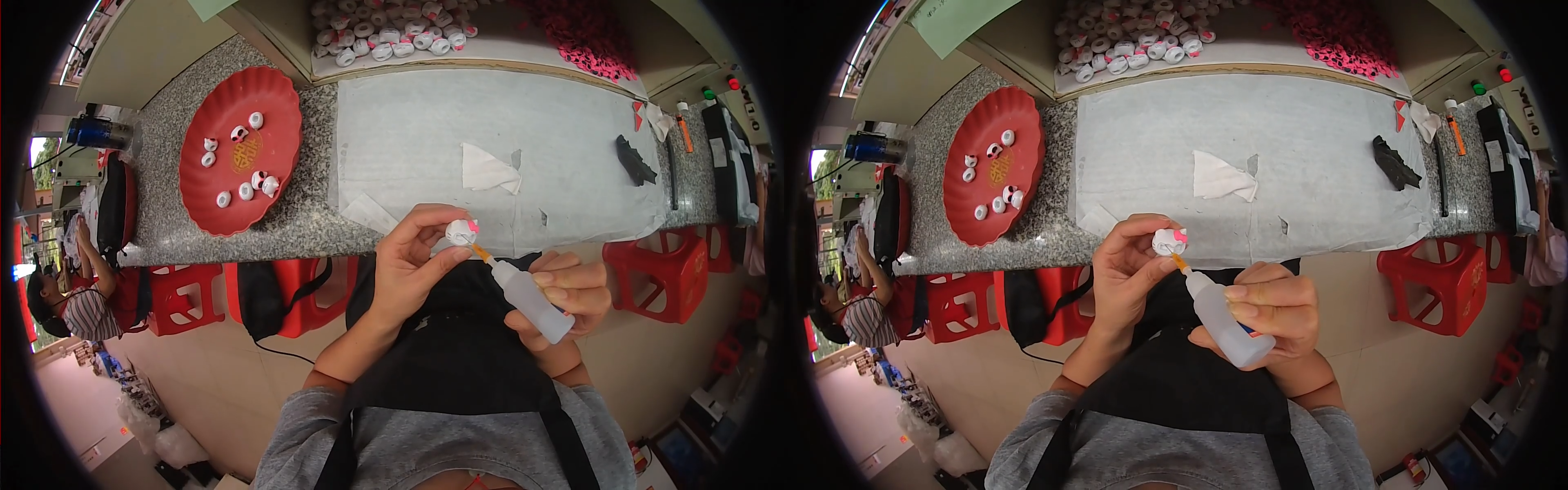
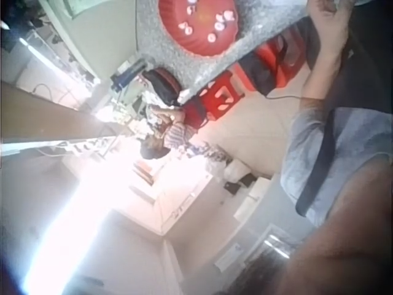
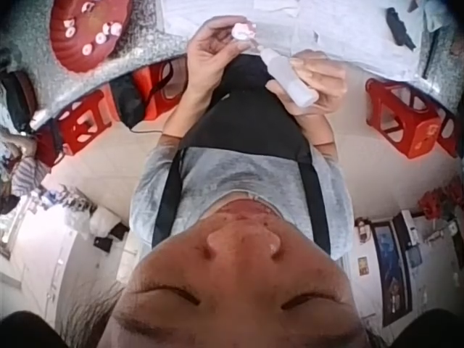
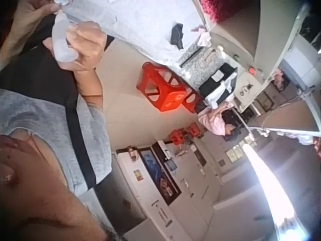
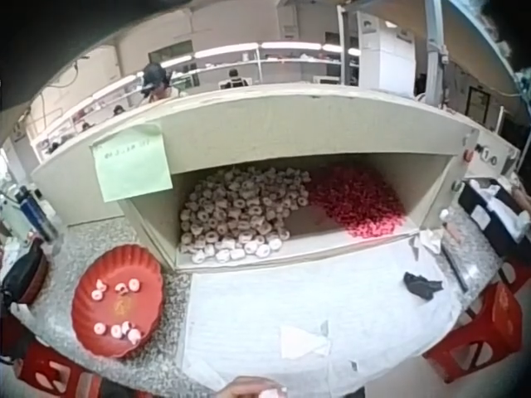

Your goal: Assemble small toy figurines by applying glue and attaching parts at a workbench.

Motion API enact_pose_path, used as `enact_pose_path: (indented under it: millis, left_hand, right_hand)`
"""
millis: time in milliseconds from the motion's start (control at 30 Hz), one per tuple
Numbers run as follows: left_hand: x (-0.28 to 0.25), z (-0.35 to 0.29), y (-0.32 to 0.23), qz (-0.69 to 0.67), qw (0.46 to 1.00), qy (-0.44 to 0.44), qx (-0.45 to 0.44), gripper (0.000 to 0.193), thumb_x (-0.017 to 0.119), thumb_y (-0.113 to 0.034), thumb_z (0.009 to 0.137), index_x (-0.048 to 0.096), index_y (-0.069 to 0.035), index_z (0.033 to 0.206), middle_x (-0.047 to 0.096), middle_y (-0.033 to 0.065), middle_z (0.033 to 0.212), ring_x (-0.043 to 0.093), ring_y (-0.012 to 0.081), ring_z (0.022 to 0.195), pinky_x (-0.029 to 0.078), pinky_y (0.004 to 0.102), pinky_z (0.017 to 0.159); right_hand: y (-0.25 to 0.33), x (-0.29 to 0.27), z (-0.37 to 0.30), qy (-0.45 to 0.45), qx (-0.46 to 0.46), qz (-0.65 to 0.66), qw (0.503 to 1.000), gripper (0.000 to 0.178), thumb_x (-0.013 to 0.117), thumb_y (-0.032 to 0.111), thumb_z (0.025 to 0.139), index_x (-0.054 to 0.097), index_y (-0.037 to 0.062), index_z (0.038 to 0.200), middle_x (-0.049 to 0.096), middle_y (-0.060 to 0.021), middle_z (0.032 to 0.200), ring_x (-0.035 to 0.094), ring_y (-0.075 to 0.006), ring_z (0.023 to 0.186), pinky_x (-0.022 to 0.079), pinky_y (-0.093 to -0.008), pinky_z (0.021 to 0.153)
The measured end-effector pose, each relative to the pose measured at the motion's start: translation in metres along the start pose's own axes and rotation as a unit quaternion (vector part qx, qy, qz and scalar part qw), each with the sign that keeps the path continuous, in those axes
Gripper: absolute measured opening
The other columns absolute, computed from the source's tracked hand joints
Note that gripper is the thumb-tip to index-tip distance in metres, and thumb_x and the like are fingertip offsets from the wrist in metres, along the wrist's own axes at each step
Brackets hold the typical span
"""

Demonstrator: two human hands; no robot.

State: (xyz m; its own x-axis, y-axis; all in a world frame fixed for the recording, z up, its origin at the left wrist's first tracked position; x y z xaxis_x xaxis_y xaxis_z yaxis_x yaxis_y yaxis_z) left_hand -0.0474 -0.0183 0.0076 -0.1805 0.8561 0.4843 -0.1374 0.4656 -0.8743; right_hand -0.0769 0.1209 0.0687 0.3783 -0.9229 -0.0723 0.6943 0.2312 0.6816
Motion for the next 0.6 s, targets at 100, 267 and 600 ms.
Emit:
enact_pose_path:
  millis: [100,267,600]
  left_hand:
    - [0.0012,0.0003,0.0000,0.006,1.000,0.005,0.001,0.031,0.054,0.010,0.067,0.048,0.003,0.097,0.046,0.0085,0.097,0.046,0.0142,0.092,0.036,0.0256,0.083]
    - [0.0007,0.0003,0.0004,0.029,0.999,0.011,0.013,0.031,0.054,0.009,0.068,0.048,0.003,0.098,0.046,0.0088,0.098,0.046,0.0142,0.092,0.036,0.0259,0.083]
    - [-0.0014,-0.0008,0.0007,0.077,0.997,-0.005,0.023,0.032,0.054,0.009,0.066,0.046,0.004,0.096,0.045,0.0115,0.098,0.046,0.0177,0.092,0.037,0.0278,0.081]
  right_hand:
    - [0.0002,-0.0014,-0.0020,-0.012,0.020,0.019,1.000,0.043,0.073,0.009,0.054,0.044,0.0059,0.086,0.044,-0.0067,0.082,0.046,-0.0141,0.059,0.040,-0.0241,0.049]
    - [-0.0010,0.0010,-0.0015,0.000,0.006,-0.003,1.000,0.041,0.070,0.016,0.060,0.039,0.0056,0.086,0.043,-0.0061,0.080,0.044,-0.0123,0.057,0.038,-0.0220,0.048]
    - [-0.0005,-0.0006,-0.0054,0.004,0.031,0.017,0.999,0.044,0.073,0.008,0.052,0.045,0.0059,0.085,0.044,-0.0066,0.082,0.046,-0.0146,0.058,0.039,-0.0241,0.048]
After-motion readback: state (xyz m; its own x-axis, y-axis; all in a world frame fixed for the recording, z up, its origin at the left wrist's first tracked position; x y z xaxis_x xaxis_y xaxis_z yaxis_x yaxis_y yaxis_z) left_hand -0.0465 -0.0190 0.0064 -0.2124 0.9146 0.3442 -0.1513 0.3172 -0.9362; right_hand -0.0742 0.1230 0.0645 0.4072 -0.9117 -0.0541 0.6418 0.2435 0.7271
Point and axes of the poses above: each hand's wrist, its own z-axis towards the middle knuckle, its own x-axis out of the palm, y = z × x, the point moved 5 cm from there along z, towards the middle knuckle
